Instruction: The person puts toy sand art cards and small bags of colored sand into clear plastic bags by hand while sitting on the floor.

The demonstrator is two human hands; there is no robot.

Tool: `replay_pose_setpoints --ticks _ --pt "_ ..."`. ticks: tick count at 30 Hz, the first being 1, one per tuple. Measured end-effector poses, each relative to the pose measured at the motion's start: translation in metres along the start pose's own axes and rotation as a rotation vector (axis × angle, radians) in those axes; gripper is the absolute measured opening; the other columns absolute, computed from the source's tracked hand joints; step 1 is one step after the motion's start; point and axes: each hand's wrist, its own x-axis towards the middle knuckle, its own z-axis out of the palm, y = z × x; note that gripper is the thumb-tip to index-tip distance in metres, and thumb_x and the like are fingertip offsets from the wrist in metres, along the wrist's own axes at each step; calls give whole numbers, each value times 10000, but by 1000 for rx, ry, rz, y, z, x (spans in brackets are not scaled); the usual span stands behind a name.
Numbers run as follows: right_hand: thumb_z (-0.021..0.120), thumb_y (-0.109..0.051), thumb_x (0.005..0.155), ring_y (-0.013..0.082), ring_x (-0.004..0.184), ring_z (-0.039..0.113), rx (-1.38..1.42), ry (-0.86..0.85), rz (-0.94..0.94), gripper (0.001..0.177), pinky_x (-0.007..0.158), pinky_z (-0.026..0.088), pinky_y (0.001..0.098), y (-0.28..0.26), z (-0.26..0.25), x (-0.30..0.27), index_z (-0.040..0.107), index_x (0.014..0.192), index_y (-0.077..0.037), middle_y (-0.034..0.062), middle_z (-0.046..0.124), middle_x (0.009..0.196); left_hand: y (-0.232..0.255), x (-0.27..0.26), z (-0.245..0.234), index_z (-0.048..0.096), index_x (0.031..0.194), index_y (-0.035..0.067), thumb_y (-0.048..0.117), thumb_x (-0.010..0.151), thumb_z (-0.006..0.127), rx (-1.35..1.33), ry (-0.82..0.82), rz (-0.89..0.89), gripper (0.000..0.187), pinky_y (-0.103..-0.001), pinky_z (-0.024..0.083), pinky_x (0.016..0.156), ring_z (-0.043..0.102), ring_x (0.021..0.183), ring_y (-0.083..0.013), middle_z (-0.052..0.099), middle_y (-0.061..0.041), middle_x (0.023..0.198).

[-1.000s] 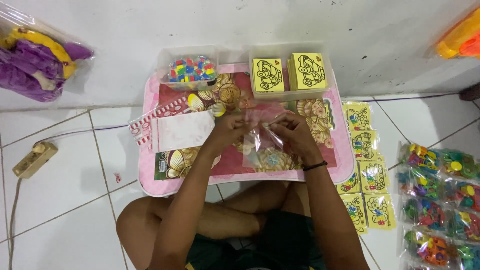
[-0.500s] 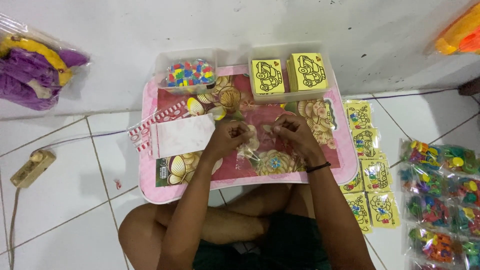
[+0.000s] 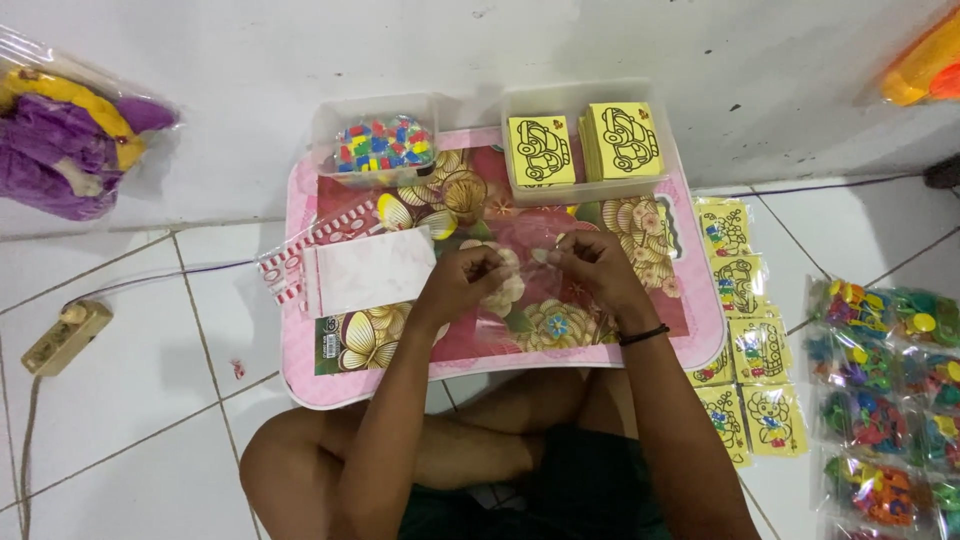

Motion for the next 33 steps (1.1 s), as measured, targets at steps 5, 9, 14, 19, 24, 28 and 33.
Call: replay_pose_setpoints --ticks 5,9,14,19,24,28,33 --pt "775 -83 891 48 481 482 -35 -24 -33 114 440 384 197 -5 1 3 701 842 -12 36 570 588 -6 -1 2 705 948 7 133 892 780 3 21 -23 157 -295 538 655 604 722 -138 626 -72 772" --pt "734 -183 947 78 452 451 137 32 -101 249 430 355 228 -7 4 5 582 1084 -42 66 588 674 -3 1 1 694 922 26 85 902 757 9 30 -23 88 -290 537 643 633 695 -156 623 -84 751" --pt "796 -194 877 127 672 554 66 -69 -98 411 577 431 252 -51 23 -5 551 1176 -56 74 555 789 -13 4 2 702 925 40 128 884 801 -1 54 -30 139 -277 528 627 614 664 -131 595 -59 743" --pt "765 -169 882 144 793 520 -161 -145 -110 353 710 465 306 -57 25 -7 729 1197 -12 68 498 865 -13 1 1 698 911 38 152 891 801 14 43 -17 155 -269 516 616 601 659 -117 590 -51 732" --pt "800 -187 879 286 1086 506 -278 -133 -93 352 949 431 439 -42 19 -3 742 1196 -44 178 506 1222 1 -1 1 719 907 38 134 910 767 62 18 -23 107 -288 506 613 607 646 -131 594 -56 727" --pt "789 -162 872 273 1110 517 -301 -115 -122 204 952 422 408 -32 15 -4 779 1038 -44 167 548 1259 2 2 0 724 906 46 187 932 757 69 -14 -9 147 -285 495 603 595 648 -122 596 -51 714" --pt "813 -147 872 235 1067 579 -252 -56 -135 161 909 452 345 -9 2 3 747 932 -14 142 622 1136 -1 3 -2 731 906 62 371 999 683 103 -76 63 326 -313 491 610 582 683 -139 627 -79 712"
